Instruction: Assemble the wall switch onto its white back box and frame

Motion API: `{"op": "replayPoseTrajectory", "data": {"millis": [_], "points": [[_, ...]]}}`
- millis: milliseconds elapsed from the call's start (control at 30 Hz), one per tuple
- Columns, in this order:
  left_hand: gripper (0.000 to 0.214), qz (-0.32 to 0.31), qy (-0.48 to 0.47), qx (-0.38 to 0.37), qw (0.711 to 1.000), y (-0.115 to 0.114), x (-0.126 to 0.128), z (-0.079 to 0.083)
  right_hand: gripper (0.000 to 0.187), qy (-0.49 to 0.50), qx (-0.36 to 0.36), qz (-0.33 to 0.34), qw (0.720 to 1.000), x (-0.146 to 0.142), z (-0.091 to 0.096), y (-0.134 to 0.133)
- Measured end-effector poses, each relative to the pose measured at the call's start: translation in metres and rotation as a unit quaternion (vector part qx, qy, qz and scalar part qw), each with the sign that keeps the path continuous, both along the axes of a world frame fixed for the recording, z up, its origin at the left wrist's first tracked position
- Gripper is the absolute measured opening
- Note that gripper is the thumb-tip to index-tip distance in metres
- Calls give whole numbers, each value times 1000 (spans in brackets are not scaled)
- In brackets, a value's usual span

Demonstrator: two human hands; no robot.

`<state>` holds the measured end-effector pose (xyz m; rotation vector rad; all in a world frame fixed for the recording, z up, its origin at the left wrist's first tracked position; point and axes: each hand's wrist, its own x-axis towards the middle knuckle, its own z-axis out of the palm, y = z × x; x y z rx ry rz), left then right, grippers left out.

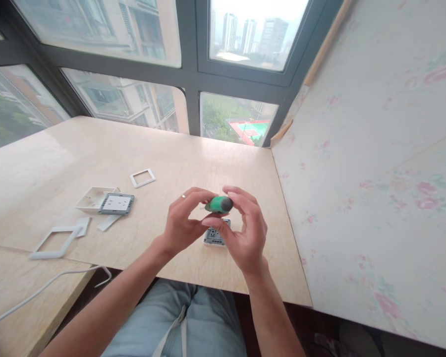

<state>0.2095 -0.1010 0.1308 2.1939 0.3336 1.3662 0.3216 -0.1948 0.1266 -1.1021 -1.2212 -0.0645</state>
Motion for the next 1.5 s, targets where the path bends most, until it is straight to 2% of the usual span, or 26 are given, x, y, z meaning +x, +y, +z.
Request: {"op": "replayPoseTrajectory", "data": {"millis": [67,133,200,267,400,533,633,767,1067,1500], "points": [[19,3,-35,-76,997,4,-8,-1,58,-13,-25,12,1000,6,0,0],[22,10,-79,-172,982,8,-16,-5,58,-32,-78,10,996,15,-10,1],[23,9,-130,-257,958,12,-21,-9,50,-70,-161,18,984,26,-29,2],[23,5,-165,-309,937,13,-23,-12,45,-98,-249,49,962,36,-54,4],[27,-16,-152,-346,926,12,-17,-24,64,-115,-354,86,924,47,-102,2],[23,-1,-108,-339,934,12,-8,-41,77,-162,-373,119,906,49,-124,-1],[22,10,-83,-328,941,12,-4,-51,83,-189,-359,128,905,49,-128,0],[20,5,-65,-321,945,12,-2,-56,78,-187,-338,130,913,49,-130,2],[20,12,-52,-331,942,10,1,-59,73,-167,-311,121,928,48,-140,1],[22,12,-52,-337,940,14,0,-66,73,-165,-315,117,927,47,-138,0]]}}
